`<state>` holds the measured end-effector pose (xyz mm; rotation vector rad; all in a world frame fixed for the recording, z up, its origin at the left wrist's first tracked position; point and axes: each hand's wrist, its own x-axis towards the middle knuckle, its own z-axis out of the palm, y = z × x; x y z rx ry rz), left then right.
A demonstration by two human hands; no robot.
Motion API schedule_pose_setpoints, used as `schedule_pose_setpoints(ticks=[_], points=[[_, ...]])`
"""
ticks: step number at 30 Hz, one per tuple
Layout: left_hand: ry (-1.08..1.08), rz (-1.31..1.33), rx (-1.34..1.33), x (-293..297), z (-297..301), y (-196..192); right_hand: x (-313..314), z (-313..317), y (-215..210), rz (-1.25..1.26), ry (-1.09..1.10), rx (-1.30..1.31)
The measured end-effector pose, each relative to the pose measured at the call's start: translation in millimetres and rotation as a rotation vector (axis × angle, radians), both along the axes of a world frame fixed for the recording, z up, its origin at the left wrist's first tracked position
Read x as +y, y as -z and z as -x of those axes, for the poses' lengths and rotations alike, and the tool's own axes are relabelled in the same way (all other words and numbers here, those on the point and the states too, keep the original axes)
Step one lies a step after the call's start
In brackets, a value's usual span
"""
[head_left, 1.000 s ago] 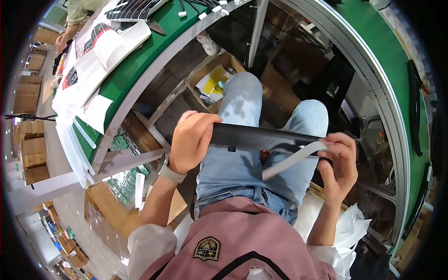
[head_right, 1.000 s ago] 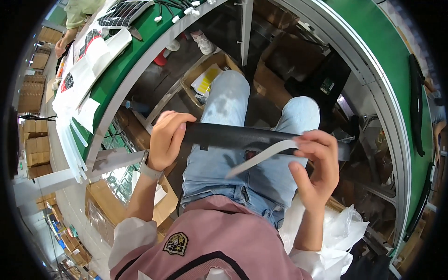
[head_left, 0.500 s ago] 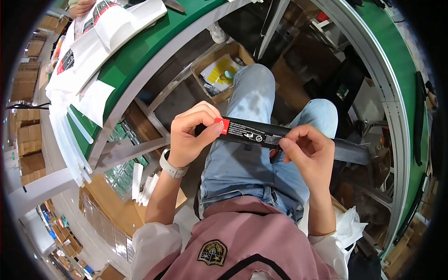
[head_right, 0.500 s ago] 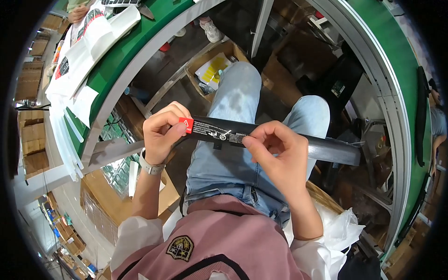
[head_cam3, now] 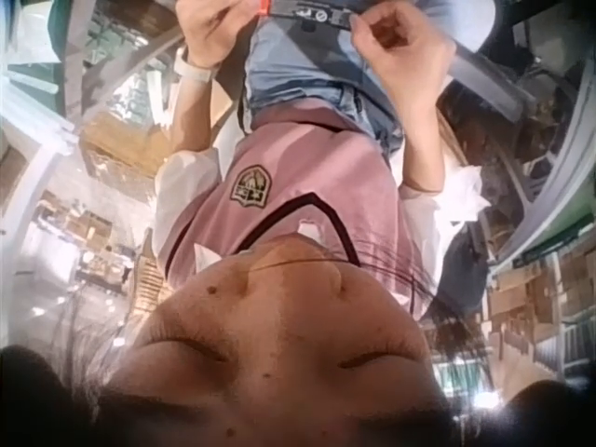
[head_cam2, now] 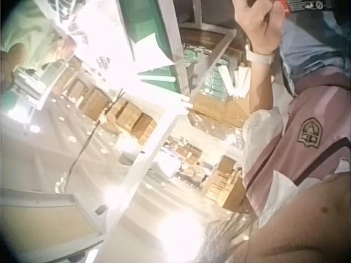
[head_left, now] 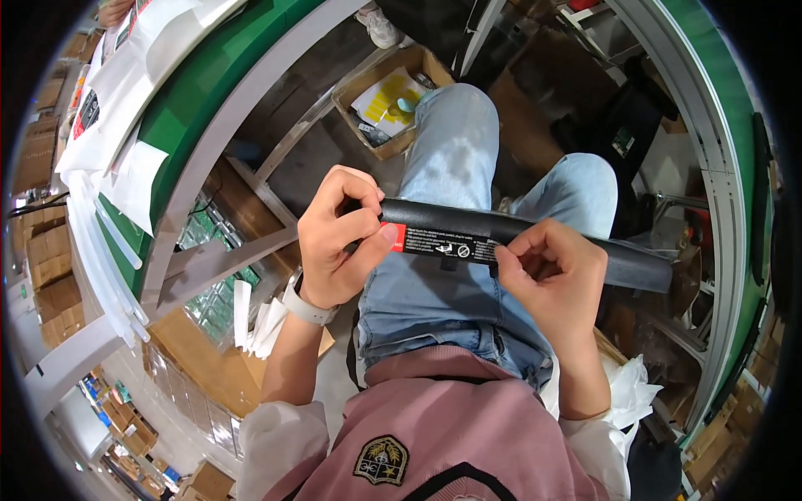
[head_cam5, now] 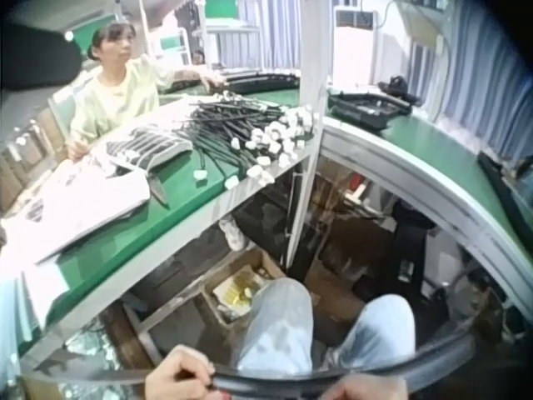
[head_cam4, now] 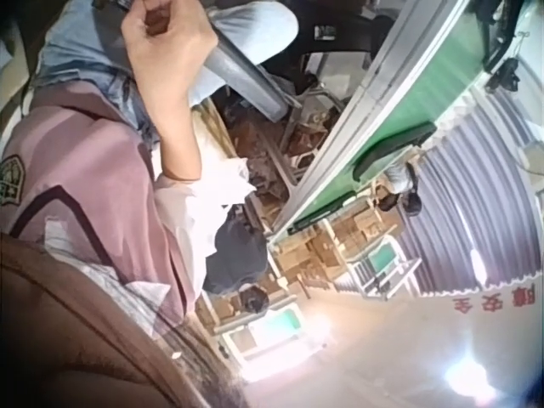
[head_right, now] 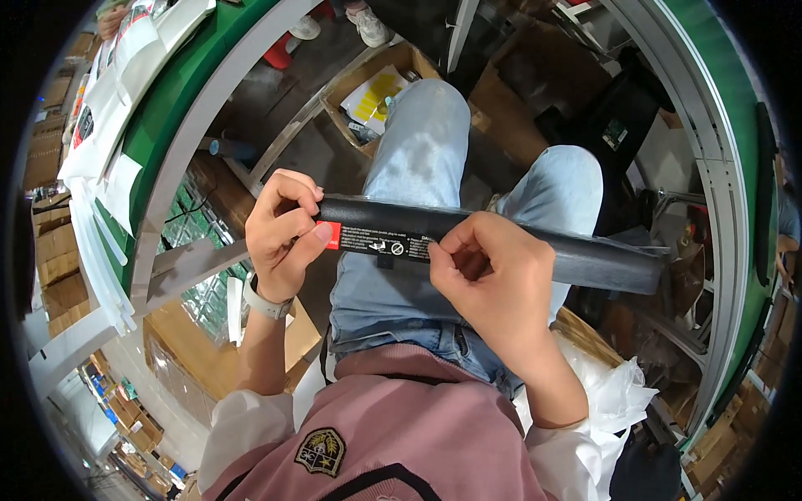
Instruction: Assembling plastic components by attaching PCBs and applying warning labels on an assembly line.
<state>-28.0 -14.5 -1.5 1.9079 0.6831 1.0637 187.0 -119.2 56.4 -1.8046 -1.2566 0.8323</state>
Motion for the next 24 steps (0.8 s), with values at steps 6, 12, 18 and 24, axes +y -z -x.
schedule_pose_setpoints(ticks=[6, 12, 18, 24], points=[[-0.006, -0.027, 0.009, -1, 0, 1, 0, 3, 0, -0.024, -0.005, -0.048], [-0.010, -0.056, 0.047, 0, 3, 4, -1, 3, -1, 0.011, -0.009, -0.053], [-0.060, 0.304, -0.011, -3, 12, 11, 1, 2, -2, 0.050, -0.001, -0.001], [-0.070, 0.325, -0.023, -3, 11, 10, 2, 2, 1, 0.030, -0.016, -0.004]])
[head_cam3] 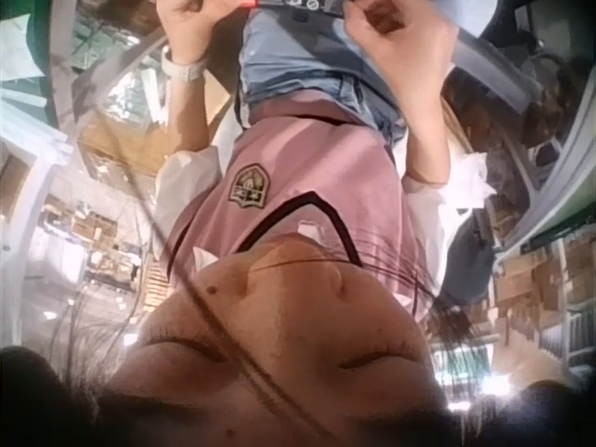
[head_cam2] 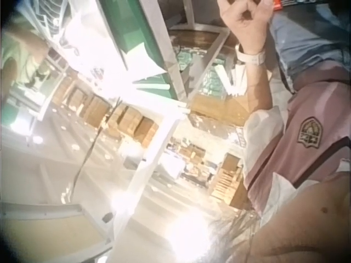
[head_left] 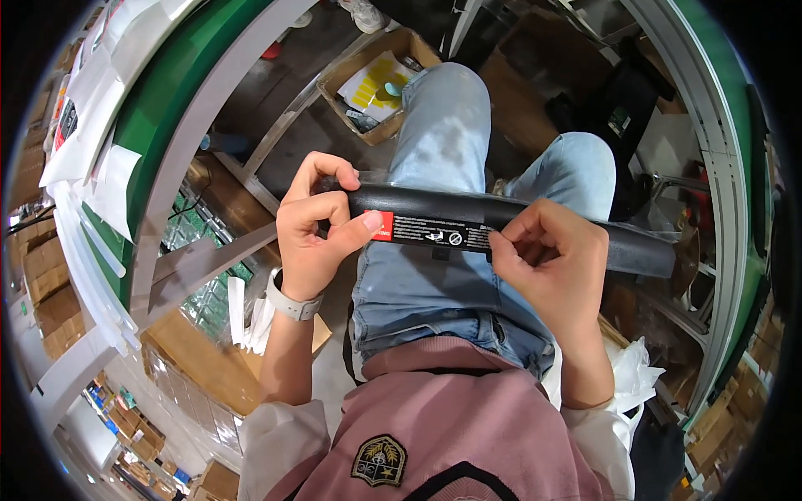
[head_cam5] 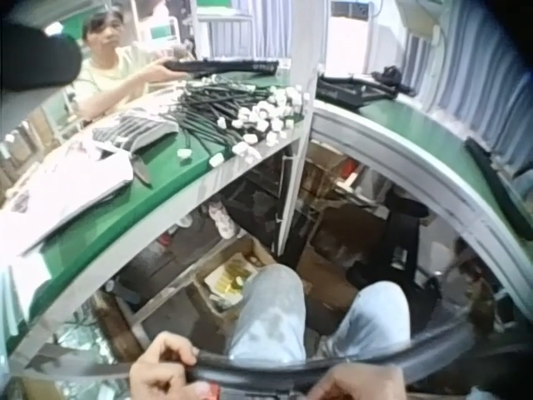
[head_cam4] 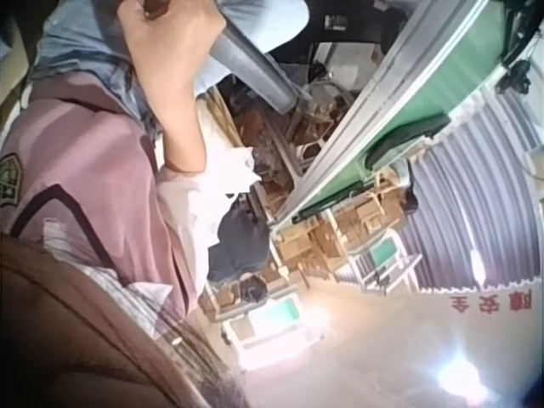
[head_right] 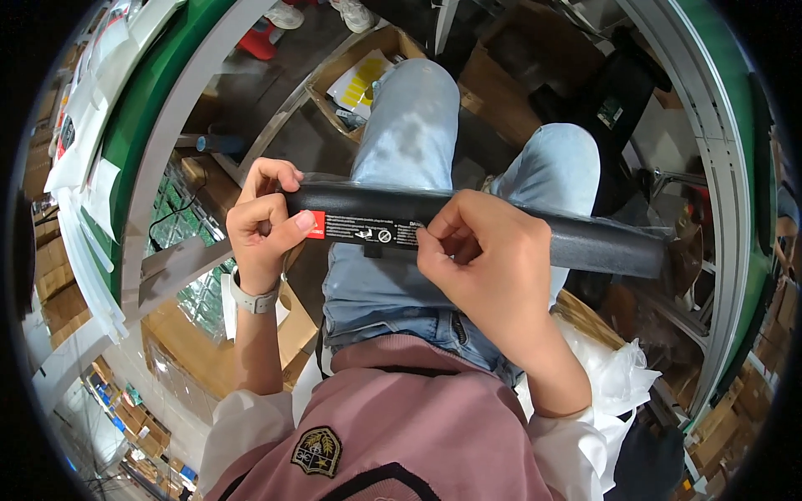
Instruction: Assembling plastic components by attaching PCBs and applying warning labels on an assembly line.
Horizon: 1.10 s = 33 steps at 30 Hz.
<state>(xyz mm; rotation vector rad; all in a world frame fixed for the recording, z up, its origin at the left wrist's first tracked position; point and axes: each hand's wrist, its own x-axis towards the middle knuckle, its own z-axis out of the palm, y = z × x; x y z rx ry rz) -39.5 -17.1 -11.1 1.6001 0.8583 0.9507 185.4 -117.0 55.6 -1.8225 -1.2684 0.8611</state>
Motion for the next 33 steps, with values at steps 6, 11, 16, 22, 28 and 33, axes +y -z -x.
schedule_pose_setpoints(ticks=[6, 11, 16, 22, 28, 33], points=[[-0.004, 0.015, -0.021, -2, 0, 5, -1, 2, 1, -0.016, -0.001, -0.020], [0.011, 0.007, -0.051, -3, 0, 5, 1, 0, -2, -0.116, -0.078, -0.206], [-0.018, 0.002, -0.061, -2, 6, 12, 7, -6, -30, 0.107, -0.109, -0.843], [0.043, 0.001, -0.095, 9, -7, 10, 2, 10, 8, -0.205, -0.529, -0.763], [-0.053, -0.061, -0.066, 7, -6, 6, -64, -99, -10, -0.101, -0.262, -1.046], [-0.031, -0.121, 0.055, 13, -14, -17, -91, -175, -1, -0.337, -0.231, -1.012]])
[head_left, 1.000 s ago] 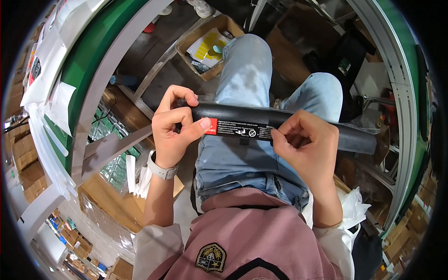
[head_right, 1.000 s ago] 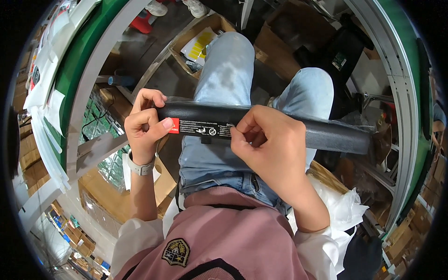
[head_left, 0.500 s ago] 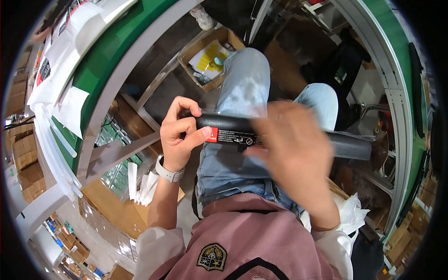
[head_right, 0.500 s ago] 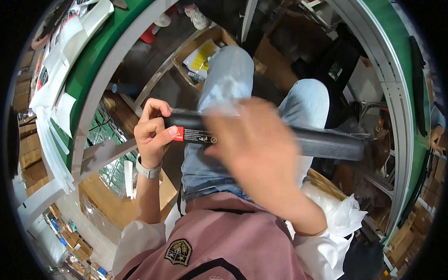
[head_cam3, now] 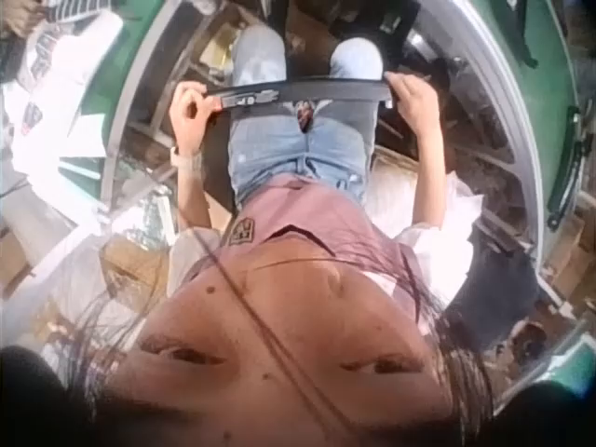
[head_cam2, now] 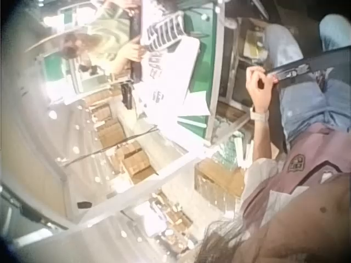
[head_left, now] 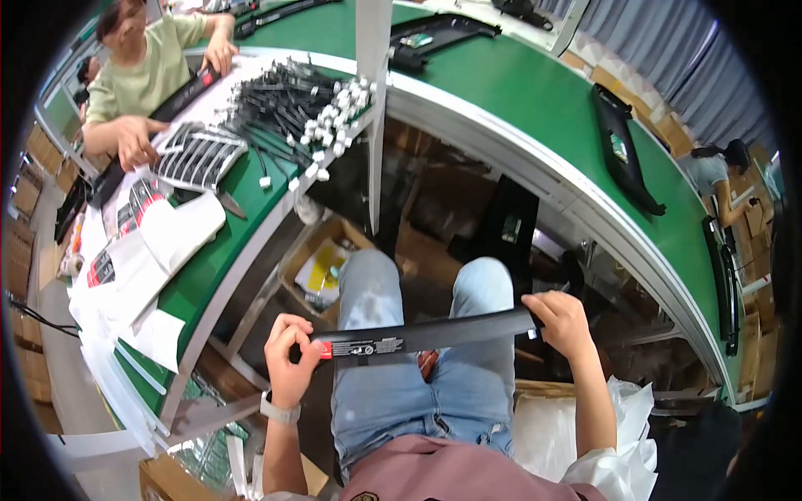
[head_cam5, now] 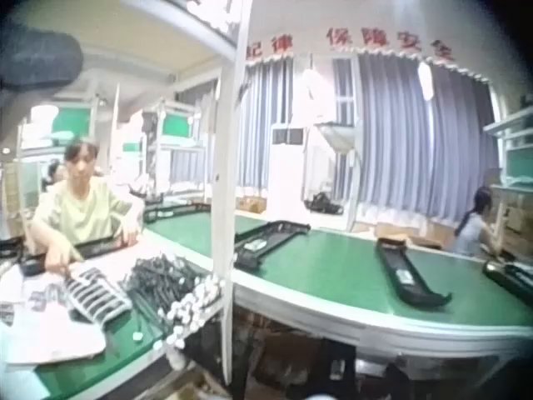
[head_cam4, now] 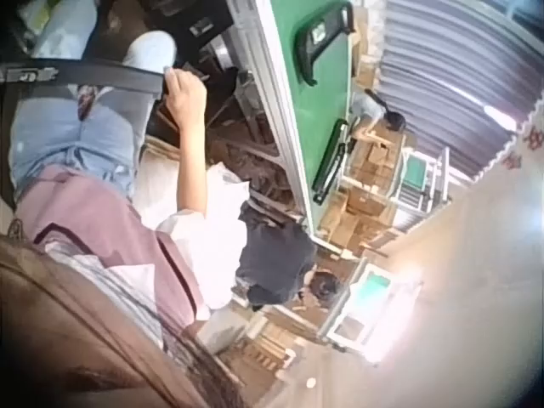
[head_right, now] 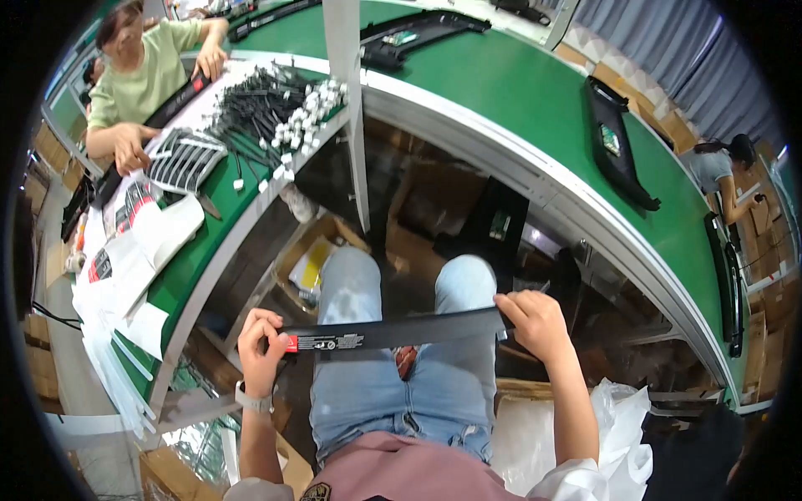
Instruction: Assembling plastic components by attaching PCBs and applying warning labels on an assembly line.
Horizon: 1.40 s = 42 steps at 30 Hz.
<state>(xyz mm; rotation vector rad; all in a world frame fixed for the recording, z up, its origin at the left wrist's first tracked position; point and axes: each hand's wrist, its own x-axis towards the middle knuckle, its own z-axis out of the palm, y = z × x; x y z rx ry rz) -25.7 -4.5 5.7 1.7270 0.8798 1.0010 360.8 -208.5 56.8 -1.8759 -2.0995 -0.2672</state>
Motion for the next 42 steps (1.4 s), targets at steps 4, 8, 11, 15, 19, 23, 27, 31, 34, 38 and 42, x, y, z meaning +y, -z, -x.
schedule_pose_setpoints(ticks=[4, 8, 11, 15, 19, 23, 27, 31, 34, 38, 42], points=[[0.178, -0.430, -0.024, -20, -23, -110, -38, -2, -45, -0.021, 0.224, 0.182], [1.114, -0.323, -0.510, -23, -61, -169, -99, -44, -79, -0.093, 0.711, 0.434], [1.312, -0.320, -0.641, -43, -88, -198, -75, -89, -84, -0.352, 0.777, 0.445], [1.352, -0.229, -0.911, -56, -102, -206, 51, -162, -92, -0.289, 0.715, 0.644], [1.555, -0.233, -0.832, -16, -122, -237, 152, -265, -85, -0.476, 0.781, 1.048], [1.429, -0.117, -0.828, -4, -115, -206, 251, -288, -59, -0.479, 1.005, 0.745], [1.385, -0.141, -0.898, 9, -123, -208, 252, -264, -63, -0.380, 0.951, 0.039], [1.456, -0.003, -0.900, 19, -137, -225, 163, -251, -91, -0.385, 0.686, -0.110], [1.366, -0.107, -0.896, -8, -137, -192, 70, -274, -90, 0.074, 0.774, -0.070], [1.345, 0.011, -0.694, -14, -175, -159, 15, -255, -89, -0.003, 0.720, -0.237], [0.995, 0.550, -0.502, -18, -234, -98, 40, -155, -87, -0.294, 0.477, -0.265]])
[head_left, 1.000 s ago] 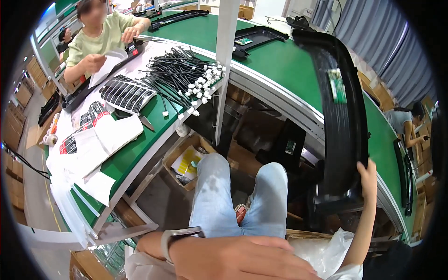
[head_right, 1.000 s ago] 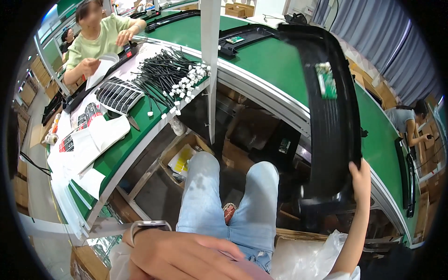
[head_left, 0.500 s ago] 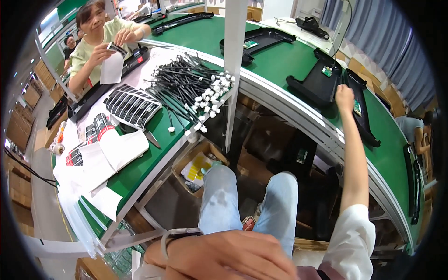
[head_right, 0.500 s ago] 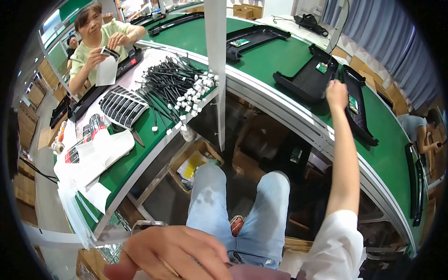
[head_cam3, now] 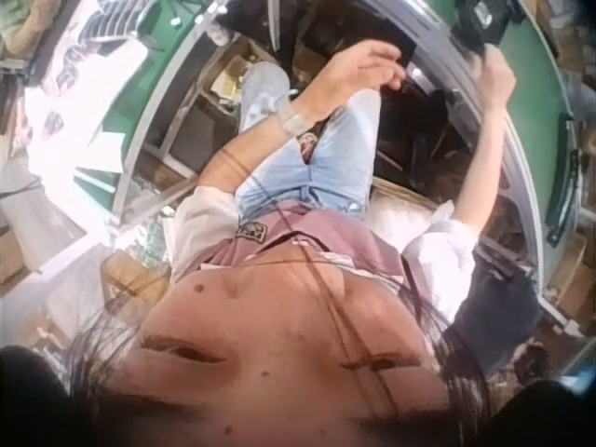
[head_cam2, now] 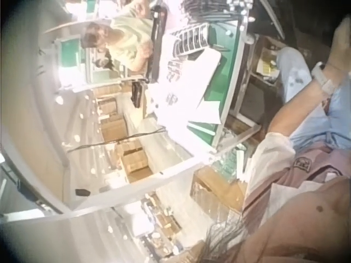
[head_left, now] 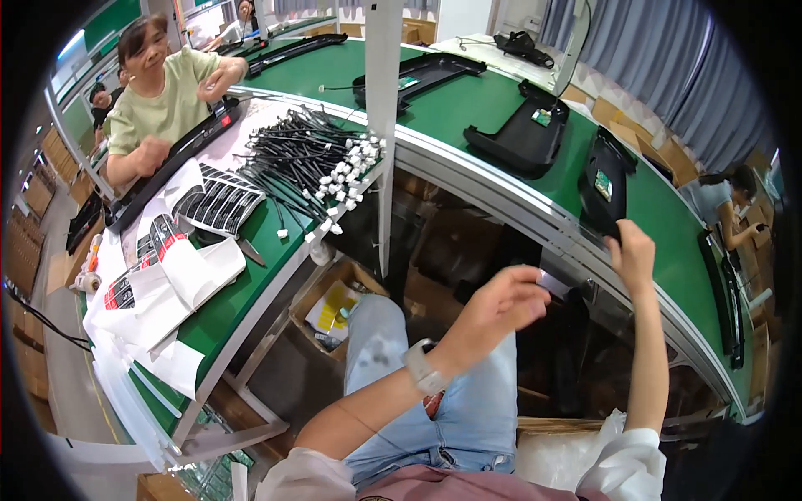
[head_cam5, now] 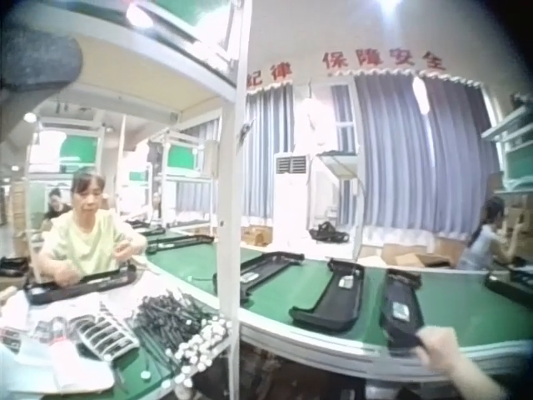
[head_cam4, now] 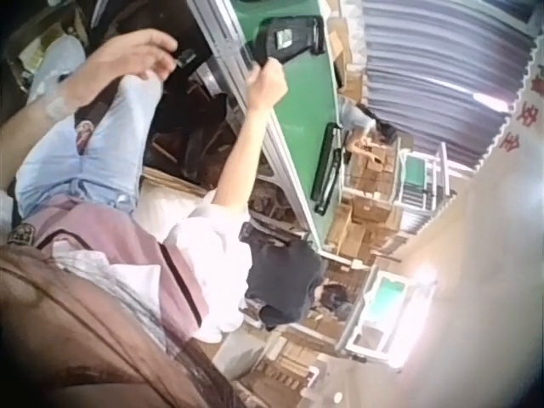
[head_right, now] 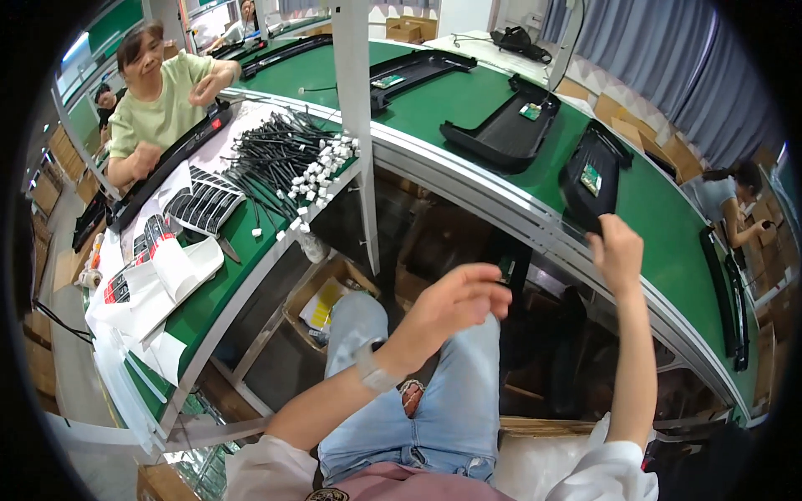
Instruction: Assembling plastic components by attaching PCBs and applying warning labels on an assembly line.
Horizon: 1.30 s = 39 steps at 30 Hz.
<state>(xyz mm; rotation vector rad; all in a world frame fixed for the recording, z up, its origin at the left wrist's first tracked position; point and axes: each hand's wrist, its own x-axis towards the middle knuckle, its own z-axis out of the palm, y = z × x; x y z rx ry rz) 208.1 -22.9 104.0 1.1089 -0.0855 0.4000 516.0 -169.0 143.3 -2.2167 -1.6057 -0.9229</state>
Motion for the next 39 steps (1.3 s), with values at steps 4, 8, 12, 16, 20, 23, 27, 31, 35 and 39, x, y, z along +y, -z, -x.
schedule_pose_setpoints(ticks=[4, 8, 12, 16, 20, 23, 27, 31, 35, 39], points=[[-0.064, 0.198, 0.135, -29, -60, -1, -22, 109, 4, -0.115, -0.074, -0.008], [-0.646, -0.075, -0.124, -62, -89, -2, -41, 184, 32, -0.158, -0.090, 0.009], [-0.592, 0.095, -0.142, -35, -23, 31, -52, 263, -8, 0.181, -0.182, 0.120], [-0.420, 0.201, 0.003, 22, 87, 70, -65, 304, -55, 0.239, -0.682, 0.270], [-0.368, 0.287, 0.286, 52, 211, 130, -21, 283, -64, 0.060, -0.806, 0.156], [-0.409, 0.168, 0.576, 56, 279, 196, 66, 281, -64, 0.038, -0.845, 0.232], [-0.373, 0.156, 0.656, 45, 268, 198, 204, 247, -23, 0.035, -0.758, 0.227], [-0.569, -0.379, 0.646, 41, 274, 199, 343, 251, 4, -0.079, -0.629, 0.059], [-0.792, -0.353, 0.660, 36, 278, 175, 407, 237, 10, 0.046, -0.459, -0.064], [-0.950, -0.383, 0.557, 40, 289, 147, 400, 240, -9, 0.037, -0.553, 0.047]])
